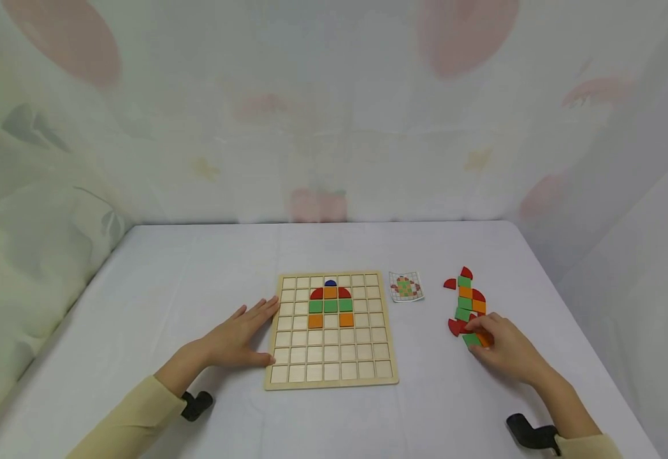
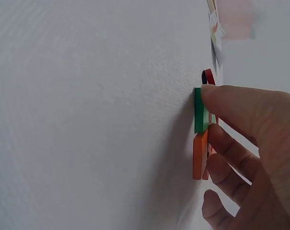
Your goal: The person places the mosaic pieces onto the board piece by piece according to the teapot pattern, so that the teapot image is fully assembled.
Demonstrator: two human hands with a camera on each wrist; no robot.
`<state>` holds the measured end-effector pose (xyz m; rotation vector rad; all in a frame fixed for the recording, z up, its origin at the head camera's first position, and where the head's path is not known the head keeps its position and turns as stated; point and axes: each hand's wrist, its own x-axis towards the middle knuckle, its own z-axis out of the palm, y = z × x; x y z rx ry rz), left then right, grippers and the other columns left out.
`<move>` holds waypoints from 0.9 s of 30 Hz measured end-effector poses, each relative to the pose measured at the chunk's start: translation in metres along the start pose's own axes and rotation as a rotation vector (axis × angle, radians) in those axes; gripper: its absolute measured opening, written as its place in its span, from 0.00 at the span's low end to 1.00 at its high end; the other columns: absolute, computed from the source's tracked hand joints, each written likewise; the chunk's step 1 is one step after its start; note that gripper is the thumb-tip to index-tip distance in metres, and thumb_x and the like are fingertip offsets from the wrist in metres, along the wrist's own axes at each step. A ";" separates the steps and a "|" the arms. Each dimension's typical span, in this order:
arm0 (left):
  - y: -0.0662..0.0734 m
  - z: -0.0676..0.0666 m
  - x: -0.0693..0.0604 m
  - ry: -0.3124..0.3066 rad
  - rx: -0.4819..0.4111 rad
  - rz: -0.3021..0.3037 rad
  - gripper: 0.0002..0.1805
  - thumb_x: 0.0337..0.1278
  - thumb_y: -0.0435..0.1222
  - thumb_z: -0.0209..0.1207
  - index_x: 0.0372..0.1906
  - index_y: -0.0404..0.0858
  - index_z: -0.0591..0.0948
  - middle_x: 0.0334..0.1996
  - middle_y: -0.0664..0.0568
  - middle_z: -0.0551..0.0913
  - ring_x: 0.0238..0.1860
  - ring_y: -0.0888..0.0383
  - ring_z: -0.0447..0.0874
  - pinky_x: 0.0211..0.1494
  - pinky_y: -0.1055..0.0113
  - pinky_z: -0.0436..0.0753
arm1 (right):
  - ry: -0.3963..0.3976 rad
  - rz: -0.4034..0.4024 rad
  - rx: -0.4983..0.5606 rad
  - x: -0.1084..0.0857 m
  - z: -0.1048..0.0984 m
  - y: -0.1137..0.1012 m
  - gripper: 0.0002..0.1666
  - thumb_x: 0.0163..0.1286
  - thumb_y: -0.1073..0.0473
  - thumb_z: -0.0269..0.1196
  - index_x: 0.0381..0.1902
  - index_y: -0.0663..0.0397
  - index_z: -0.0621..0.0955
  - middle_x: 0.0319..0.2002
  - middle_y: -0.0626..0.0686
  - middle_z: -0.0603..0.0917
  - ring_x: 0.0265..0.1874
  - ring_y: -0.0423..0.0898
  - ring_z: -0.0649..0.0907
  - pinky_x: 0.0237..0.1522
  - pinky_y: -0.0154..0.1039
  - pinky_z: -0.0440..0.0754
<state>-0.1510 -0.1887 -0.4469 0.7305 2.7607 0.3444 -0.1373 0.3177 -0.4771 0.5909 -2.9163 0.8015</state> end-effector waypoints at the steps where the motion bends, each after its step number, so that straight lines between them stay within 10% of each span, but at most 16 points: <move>1: 0.000 0.000 0.000 0.000 0.000 0.000 0.56 0.42 0.62 0.61 0.72 0.40 0.50 0.73 0.53 0.46 0.72 0.51 0.45 0.70 0.44 0.48 | -0.006 -0.002 0.001 0.000 0.000 0.000 0.20 0.45 0.65 0.73 0.39 0.54 0.80 0.36 0.48 0.78 0.35 0.46 0.77 0.35 0.28 0.80; 27: 0.000 0.001 0.000 -0.003 -0.005 -0.003 0.56 0.42 0.61 0.62 0.72 0.40 0.50 0.73 0.53 0.46 0.72 0.51 0.45 0.70 0.45 0.48 | 0.019 -0.006 -0.030 0.002 0.000 0.000 0.17 0.48 0.67 0.70 0.37 0.53 0.79 0.32 0.47 0.74 0.30 0.39 0.71 0.28 0.28 0.76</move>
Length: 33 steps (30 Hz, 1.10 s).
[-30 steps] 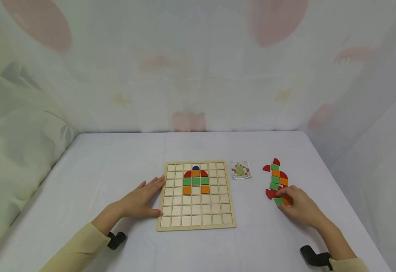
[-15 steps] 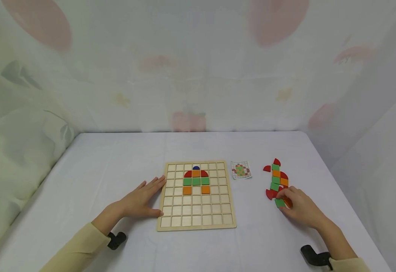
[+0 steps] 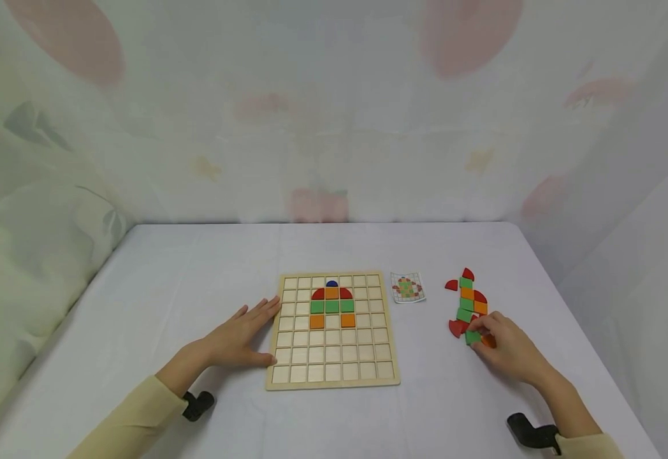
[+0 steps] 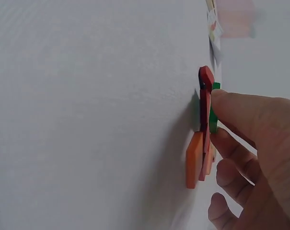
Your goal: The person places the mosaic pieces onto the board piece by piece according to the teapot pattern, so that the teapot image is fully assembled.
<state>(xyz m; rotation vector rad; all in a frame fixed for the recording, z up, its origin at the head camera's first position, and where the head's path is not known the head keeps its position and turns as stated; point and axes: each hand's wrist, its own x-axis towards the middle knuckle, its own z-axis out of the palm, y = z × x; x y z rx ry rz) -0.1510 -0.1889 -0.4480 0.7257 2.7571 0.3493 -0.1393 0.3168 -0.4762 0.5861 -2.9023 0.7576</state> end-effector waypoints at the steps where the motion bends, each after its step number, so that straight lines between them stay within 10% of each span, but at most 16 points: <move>1: 0.000 0.000 0.000 -0.001 -0.001 0.000 0.56 0.42 0.61 0.62 0.72 0.40 0.50 0.73 0.52 0.46 0.72 0.51 0.45 0.70 0.45 0.48 | 0.016 -0.015 -0.002 0.000 -0.001 0.000 0.17 0.48 0.67 0.70 0.37 0.53 0.79 0.32 0.46 0.74 0.29 0.38 0.70 0.27 0.28 0.75; 33: 0.000 0.000 -0.001 0.011 -0.014 0.024 0.55 0.44 0.60 0.62 0.72 0.38 0.51 0.73 0.50 0.47 0.72 0.48 0.46 0.69 0.42 0.49 | 0.036 -0.058 0.058 0.049 0.022 -0.059 0.15 0.52 0.64 0.69 0.40 0.53 0.79 0.38 0.47 0.80 0.33 0.43 0.74 0.32 0.32 0.76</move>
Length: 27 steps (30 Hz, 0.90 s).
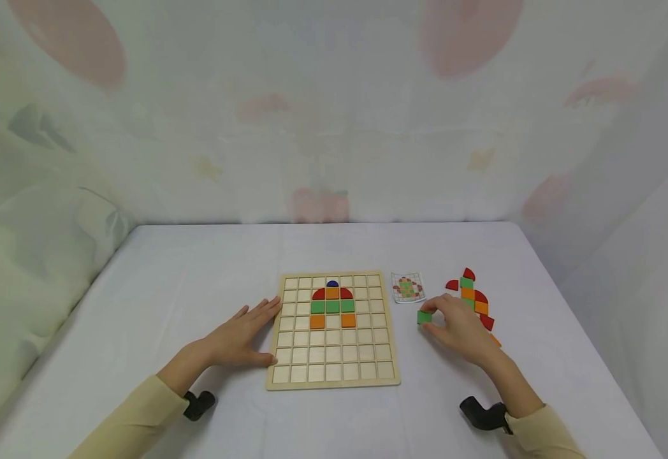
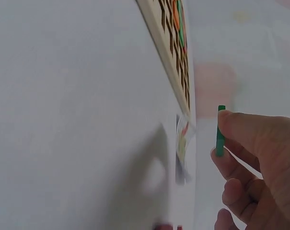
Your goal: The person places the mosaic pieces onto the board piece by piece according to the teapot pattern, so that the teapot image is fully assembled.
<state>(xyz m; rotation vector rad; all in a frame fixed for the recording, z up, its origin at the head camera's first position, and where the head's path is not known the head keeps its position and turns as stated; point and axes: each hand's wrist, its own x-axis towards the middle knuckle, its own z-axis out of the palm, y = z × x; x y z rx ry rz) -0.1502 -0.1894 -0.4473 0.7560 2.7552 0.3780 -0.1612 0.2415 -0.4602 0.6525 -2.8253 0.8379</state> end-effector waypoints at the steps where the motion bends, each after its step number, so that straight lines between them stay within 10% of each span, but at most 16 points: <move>1: 0.000 0.000 0.000 0.000 0.002 0.001 0.55 0.44 0.60 0.62 0.72 0.38 0.51 0.73 0.50 0.47 0.72 0.48 0.46 0.69 0.43 0.49 | 0.000 -0.005 0.000 0.003 0.002 -0.002 0.15 0.53 0.63 0.69 0.40 0.52 0.79 0.38 0.47 0.80 0.33 0.43 0.74 0.32 0.32 0.75; 27: 0.000 -0.001 0.001 0.004 0.014 -0.006 0.55 0.43 0.60 0.62 0.72 0.39 0.51 0.73 0.51 0.47 0.72 0.49 0.47 0.69 0.43 0.50 | -0.046 -0.178 0.108 0.061 0.061 -0.078 0.14 0.53 0.59 0.69 0.38 0.52 0.80 0.37 0.46 0.80 0.40 0.44 0.78 0.43 0.42 0.77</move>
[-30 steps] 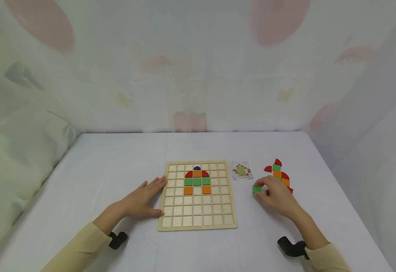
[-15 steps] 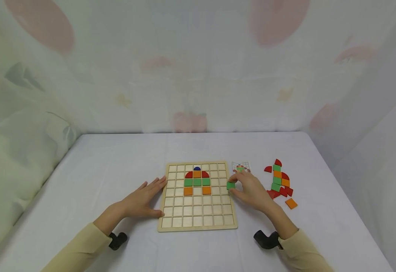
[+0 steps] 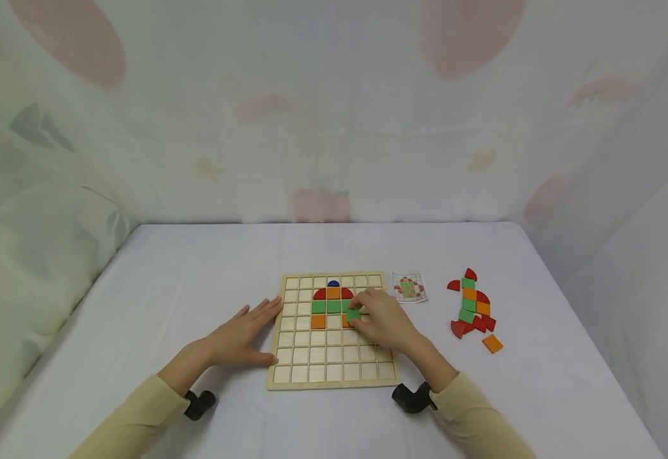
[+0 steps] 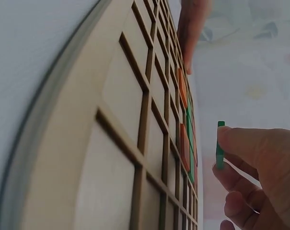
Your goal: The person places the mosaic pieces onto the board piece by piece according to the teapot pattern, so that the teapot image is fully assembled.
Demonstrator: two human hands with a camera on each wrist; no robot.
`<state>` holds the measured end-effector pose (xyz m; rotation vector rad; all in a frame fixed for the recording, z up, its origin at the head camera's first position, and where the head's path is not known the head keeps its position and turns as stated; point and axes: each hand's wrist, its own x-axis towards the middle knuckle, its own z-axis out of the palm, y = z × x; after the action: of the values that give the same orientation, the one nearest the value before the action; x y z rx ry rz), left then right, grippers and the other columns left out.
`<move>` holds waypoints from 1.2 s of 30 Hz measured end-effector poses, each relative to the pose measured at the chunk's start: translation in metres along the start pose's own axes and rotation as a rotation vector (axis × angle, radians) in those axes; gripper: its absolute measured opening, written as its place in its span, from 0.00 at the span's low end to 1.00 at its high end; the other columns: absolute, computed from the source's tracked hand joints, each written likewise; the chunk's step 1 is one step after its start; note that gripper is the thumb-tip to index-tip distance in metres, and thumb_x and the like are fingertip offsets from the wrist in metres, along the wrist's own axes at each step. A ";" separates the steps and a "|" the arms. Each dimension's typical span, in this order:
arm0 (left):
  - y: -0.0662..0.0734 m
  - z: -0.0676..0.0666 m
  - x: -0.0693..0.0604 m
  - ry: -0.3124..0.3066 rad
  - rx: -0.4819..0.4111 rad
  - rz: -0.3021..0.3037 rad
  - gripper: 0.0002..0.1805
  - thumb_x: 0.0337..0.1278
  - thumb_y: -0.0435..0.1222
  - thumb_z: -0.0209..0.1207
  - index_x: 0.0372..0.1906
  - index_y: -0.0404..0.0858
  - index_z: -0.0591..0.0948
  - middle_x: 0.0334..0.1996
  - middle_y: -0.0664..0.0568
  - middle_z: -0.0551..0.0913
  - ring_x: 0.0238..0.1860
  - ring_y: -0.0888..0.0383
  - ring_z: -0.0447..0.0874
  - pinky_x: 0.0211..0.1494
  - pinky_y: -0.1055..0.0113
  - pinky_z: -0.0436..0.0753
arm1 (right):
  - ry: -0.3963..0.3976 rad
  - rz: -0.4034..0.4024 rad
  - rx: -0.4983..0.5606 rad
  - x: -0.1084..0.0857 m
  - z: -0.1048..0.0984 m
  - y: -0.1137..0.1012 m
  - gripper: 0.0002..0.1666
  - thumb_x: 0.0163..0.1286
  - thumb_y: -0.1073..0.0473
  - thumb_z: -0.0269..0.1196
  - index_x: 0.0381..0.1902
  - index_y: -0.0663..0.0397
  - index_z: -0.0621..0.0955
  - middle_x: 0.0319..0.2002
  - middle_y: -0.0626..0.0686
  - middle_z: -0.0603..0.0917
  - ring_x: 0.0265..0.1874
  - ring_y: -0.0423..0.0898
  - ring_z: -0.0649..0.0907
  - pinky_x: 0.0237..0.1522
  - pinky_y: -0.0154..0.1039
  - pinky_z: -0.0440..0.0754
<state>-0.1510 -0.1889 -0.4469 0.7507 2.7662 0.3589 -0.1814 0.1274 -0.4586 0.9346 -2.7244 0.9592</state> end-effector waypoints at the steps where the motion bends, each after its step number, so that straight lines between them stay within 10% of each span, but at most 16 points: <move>1: 0.000 0.000 0.000 -0.001 -0.001 0.002 0.55 0.43 0.60 0.62 0.72 0.38 0.51 0.73 0.51 0.47 0.72 0.49 0.47 0.69 0.43 0.50 | 0.004 -0.010 -0.006 0.001 0.002 -0.001 0.14 0.53 0.59 0.69 0.38 0.52 0.80 0.37 0.46 0.80 0.40 0.44 0.78 0.43 0.42 0.77; 36: 0.000 -0.001 -0.001 -0.013 -0.013 0.005 0.55 0.44 0.59 0.62 0.72 0.37 0.51 0.73 0.50 0.46 0.72 0.48 0.46 0.69 0.43 0.49 | -0.083 -0.022 -0.174 0.019 0.031 -0.015 0.15 0.52 0.52 0.69 0.38 0.47 0.81 0.29 0.42 0.72 0.28 0.39 0.68 0.29 0.33 0.65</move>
<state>-0.1499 -0.1895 -0.4458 0.7541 2.7480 0.3715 -0.1854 0.0903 -0.4696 0.9902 -2.8041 0.6811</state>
